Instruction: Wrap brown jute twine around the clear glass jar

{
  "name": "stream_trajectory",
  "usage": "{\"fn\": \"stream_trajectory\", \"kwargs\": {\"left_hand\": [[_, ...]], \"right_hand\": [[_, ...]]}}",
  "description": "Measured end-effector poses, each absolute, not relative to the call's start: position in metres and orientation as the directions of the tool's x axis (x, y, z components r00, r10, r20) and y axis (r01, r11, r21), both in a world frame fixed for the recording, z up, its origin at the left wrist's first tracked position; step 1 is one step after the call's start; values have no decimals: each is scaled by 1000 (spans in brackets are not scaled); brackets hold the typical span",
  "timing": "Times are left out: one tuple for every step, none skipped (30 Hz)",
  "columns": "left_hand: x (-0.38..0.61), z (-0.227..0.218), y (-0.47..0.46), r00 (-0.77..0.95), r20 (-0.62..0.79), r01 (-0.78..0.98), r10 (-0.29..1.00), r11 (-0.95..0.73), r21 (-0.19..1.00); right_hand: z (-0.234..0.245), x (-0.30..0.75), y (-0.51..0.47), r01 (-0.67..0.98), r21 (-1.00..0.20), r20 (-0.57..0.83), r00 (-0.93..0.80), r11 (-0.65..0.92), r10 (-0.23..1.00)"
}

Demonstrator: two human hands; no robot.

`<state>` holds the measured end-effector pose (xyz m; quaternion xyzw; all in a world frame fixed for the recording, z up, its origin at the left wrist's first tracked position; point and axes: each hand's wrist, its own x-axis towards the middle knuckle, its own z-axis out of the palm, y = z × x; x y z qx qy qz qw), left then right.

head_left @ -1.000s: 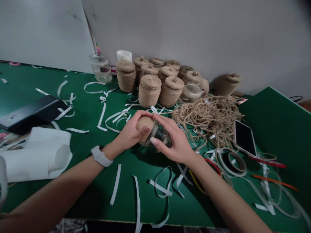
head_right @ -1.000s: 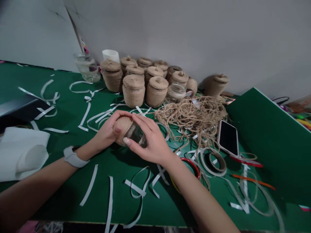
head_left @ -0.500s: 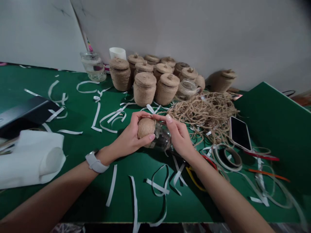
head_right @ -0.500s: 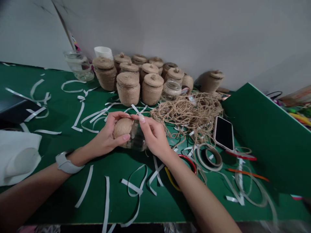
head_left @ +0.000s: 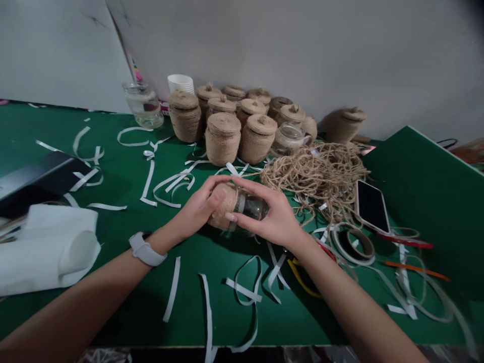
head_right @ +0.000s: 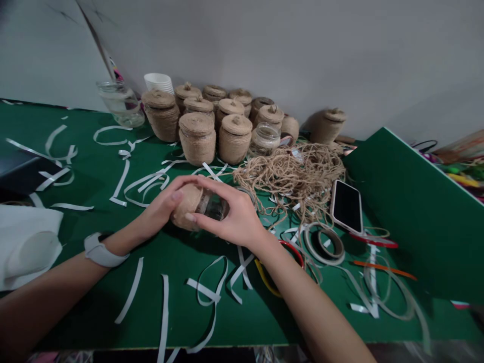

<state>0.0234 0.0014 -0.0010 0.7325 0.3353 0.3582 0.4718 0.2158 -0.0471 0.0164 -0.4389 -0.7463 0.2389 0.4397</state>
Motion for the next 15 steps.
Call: {"fn": "stream_trajectory", "kwargs": {"left_hand": [[22, 1, 2, 547, 183, 197, 817, -338, 920], [21, 3, 2, 568, 175, 236, 805, -362, 902], [20, 5, 2, 578, 187, 266, 794, -400, 877], [19, 6, 2, 580, 216, 287, 786, -445, 848], [18, 7, 2, 580, 249, 302, 776, -488, 819], [17, 8, 2, 583, 275, 311, 764, -523, 794], [17, 8, 2, 589, 292, 316, 753, -548, 775], [16, 7, 2, 597, 297, 323, 745, -562, 761], [16, 6, 2, 604, 297, 328, 739, -571, 753], [15, 6, 2, 611, 298, 329, 733, -578, 747], [15, 5, 2, 618, 299, 327, 727, -584, 743], [15, 4, 1, 623, 300, 324, 723, -587, 742], [15, 3, 1, 624, 299, 324, 722, -586, 743], [15, 3, 0, 621, 296, 326, 726, -582, 745], [16, 3, -1, 617, 292, 329, 731, -577, 747]], "right_hand": [[16, 215, -47, 458, -721, 467, -234, 520, 853], [16, 215, -47, 475, -696, 484, -243, 538, 841], [16, 216, -47, 493, -672, 496, -256, 553, 830], [16, 217, -47, 509, -650, 500, -272, 564, 822], [15, 218, -47, 524, -633, 497, -288, 569, 819], [15, 219, -47, 536, -622, 490, -303, 571, 817], [15, 220, -46, 545, -613, 482, -315, 572, 818], [15, 221, -46, 553, -607, 475, -325, 571, 818], [15, 222, -46, 562, -598, 470, -332, 571, 818], [15, 223, -46, 572, -588, 465, -339, 572, 818], [15, 224, -47, 583, -573, 463, -349, 575, 815], [15, 224, -47, 593, -557, 463, -360, 581, 810], [15, 224, -48, 601, -537, 468, -372, 592, 802], [15, 224, -48, 607, -512, 480, -384, 608, 789], [15, 224, -48, 613, -480, 500, -397, 627, 770]]}}
